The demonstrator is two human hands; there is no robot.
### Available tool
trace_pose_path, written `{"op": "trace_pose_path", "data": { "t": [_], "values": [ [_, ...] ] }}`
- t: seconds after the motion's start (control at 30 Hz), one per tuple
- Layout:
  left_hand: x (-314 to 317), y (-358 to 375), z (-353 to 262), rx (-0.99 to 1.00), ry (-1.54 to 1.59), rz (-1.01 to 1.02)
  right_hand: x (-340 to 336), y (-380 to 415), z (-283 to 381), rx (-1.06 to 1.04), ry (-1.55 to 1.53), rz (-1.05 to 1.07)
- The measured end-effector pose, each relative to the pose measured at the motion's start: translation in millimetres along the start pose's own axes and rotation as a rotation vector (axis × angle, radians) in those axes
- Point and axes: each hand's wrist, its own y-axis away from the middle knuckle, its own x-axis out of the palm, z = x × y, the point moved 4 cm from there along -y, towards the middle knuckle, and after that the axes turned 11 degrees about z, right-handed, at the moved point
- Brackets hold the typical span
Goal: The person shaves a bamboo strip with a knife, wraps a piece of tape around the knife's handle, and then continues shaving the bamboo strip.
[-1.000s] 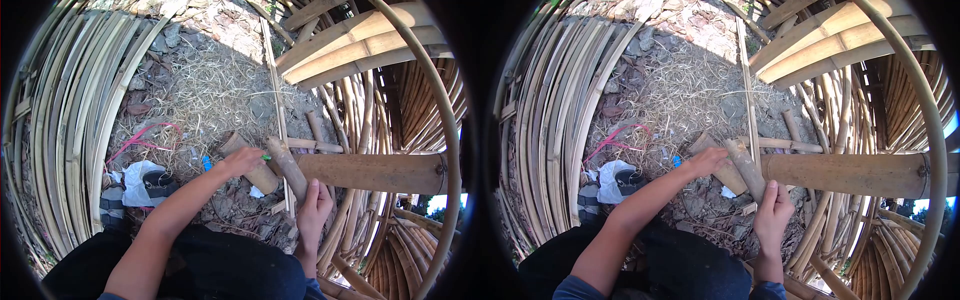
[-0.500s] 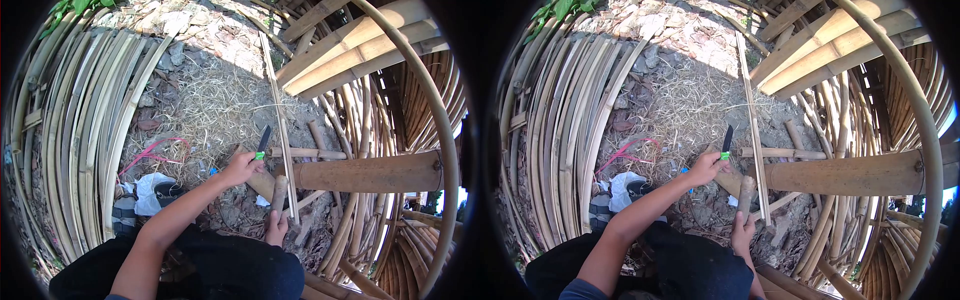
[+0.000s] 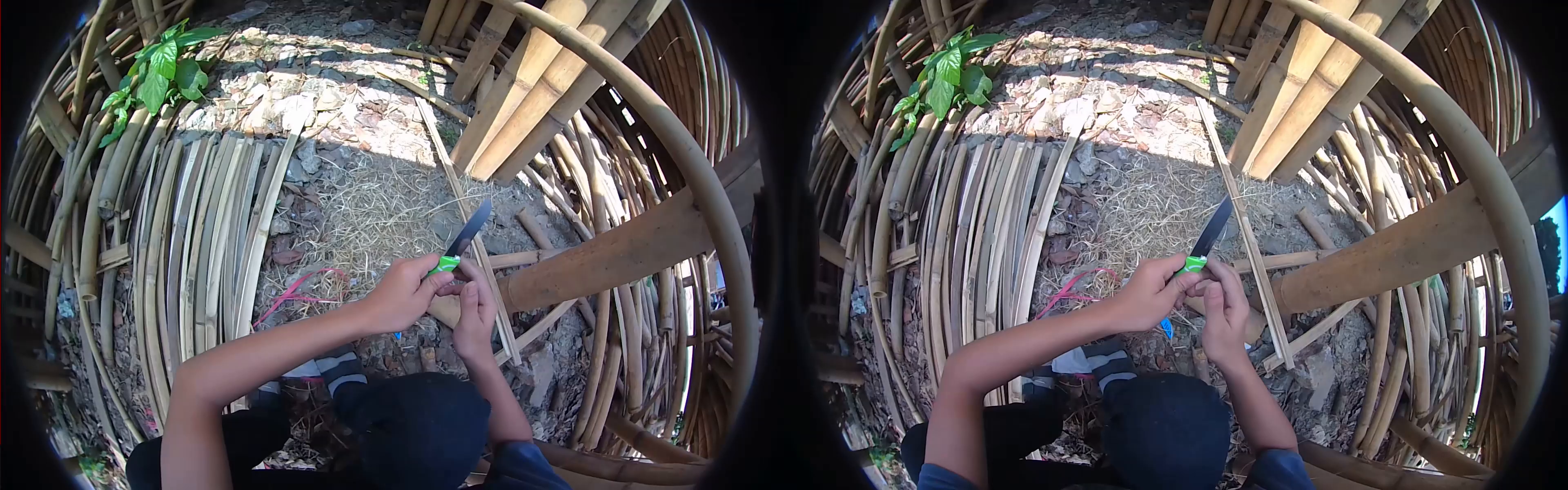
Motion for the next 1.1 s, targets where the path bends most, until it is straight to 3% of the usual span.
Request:
{"op": "trace_pose_path", "data": {
  "t": [0.03,0.1,0.17,0.23,0.27,0.37,0.43,0.47,0.5,0.57,0.67,0.8,0.9,1.0,1.1],
  "values": [
    [-6.3,0.7,-6.6,0.001,-0.024,-0.003,3.9,-15.5,10.0,-0.017,-0.018,0.000],
    [-18.8,7.7,-25.6,0.110,0.018,-0.016,20.5,-35.6,13.8,0.183,-0.158,0.284],
    [-42.3,17.6,-36.9,0.003,-0.068,0.011,39.8,-50.1,14.7,0.220,-0.233,0.312],
    [-62.8,28.8,-39.9,-0.014,-0.475,0.105,54.7,-62.4,15.8,0.002,-0.089,0.241],
    [-77.4,40.2,-34.4,-0.049,-0.478,0.100,60.8,-61.7,7.0,0.020,-0.116,0.253],
    [-138.9,88.9,-6.7,-0.394,-0.660,-0.015,69.5,-56.2,-28.1,0.177,-0.350,0.220],
    [-164.7,128.5,19.4,-0.605,-0.737,0.032,82.3,-31.1,-70.0,0.615,-0.419,0.288],
    [-171.4,148.5,28.8,-0.708,-0.785,0.060,91.7,-18.2,-90.2,0.718,-0.431,0.242],
    [-177.6,167.3,43.6,-0.719,-0.784,0.057,97.0,-8.5,-100.8,0.724,-0.436,0.250],
    [-179.9,205.6,86.6,-0.901,-0.953,0.261,105.0,14.5,-121.2,0.884,-0.490,0.284],
    [-175.3,244.0,122.4,-1.111,-0.819,0.274,110.4,36.5,-140.3,0.900,-0.516,0.268],
    [-161.6,309.2,128.9,-1.149,-0.728,0.343,107.6,57.6,-153.8,0.922,-0.506,0.292],
    [-142.9,357.3,124.8,-1.289,-0.533,0.251,111.2,67.0,-159.8,0.946,-0.462,0.218],
    [-121.8,381.5,155.2,-1.078,-0.657,0.029,114.6,73.8,-167.7,0.970,-0.432,0.251],
    [-110.7,365.5,185.8,-1.017,-0.885,-0.097,117.9,76.3,-163.3,0.989,-0.399,0.263]
  ]
}}
